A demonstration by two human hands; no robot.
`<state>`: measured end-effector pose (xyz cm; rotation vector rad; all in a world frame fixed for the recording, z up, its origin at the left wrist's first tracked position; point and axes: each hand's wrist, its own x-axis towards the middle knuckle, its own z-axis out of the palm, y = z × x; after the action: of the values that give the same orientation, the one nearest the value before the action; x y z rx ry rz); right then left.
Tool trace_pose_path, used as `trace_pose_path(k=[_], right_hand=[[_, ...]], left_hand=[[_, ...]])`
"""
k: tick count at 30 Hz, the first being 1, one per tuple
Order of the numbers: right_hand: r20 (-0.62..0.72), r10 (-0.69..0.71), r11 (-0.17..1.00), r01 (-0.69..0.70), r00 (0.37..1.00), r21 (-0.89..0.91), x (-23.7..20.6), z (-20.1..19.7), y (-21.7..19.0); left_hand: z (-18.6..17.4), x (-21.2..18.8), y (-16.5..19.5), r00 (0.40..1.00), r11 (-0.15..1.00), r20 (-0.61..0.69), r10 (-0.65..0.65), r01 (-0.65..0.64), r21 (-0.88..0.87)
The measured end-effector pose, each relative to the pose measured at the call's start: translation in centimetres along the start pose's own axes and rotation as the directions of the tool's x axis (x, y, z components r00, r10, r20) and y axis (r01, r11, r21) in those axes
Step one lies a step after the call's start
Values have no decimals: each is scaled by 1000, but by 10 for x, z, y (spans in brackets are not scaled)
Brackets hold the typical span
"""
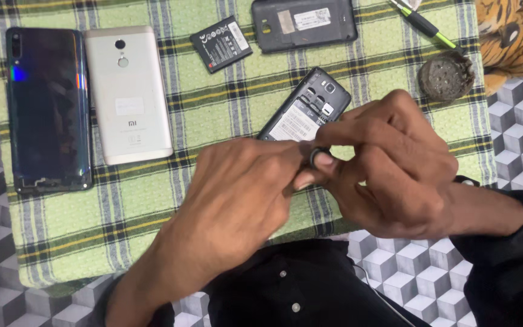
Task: The person uses a screwdriver to remove and reinstall screws on the back of a disassembled smartphone. They handle the phone, battery, and back cover while working on a plaid-covered table with other phone parts nearby.
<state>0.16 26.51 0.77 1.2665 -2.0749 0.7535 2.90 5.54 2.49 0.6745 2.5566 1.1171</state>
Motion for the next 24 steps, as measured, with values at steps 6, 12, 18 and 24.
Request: trace_pose_path(k=[6,12,18,24], right_hand=[[-10,139,881,-119,990,458,-16,-1,25],[-210,154,917,-61,965,395,-22,-16,54],[-237,133,939,-45,962,342,-31,-9,70],[-258,173,946,-87,951,313,-35,-9,68]], left_hand=[[11,-24,-14,892,883,-378,248,-48,466],[43,-32,-43,842,655,-307,443,-70,753],[50,-33,-45,833,380,-203,514,-10,925],[56,-38,-39,877,368,-165,451,-14,930]])
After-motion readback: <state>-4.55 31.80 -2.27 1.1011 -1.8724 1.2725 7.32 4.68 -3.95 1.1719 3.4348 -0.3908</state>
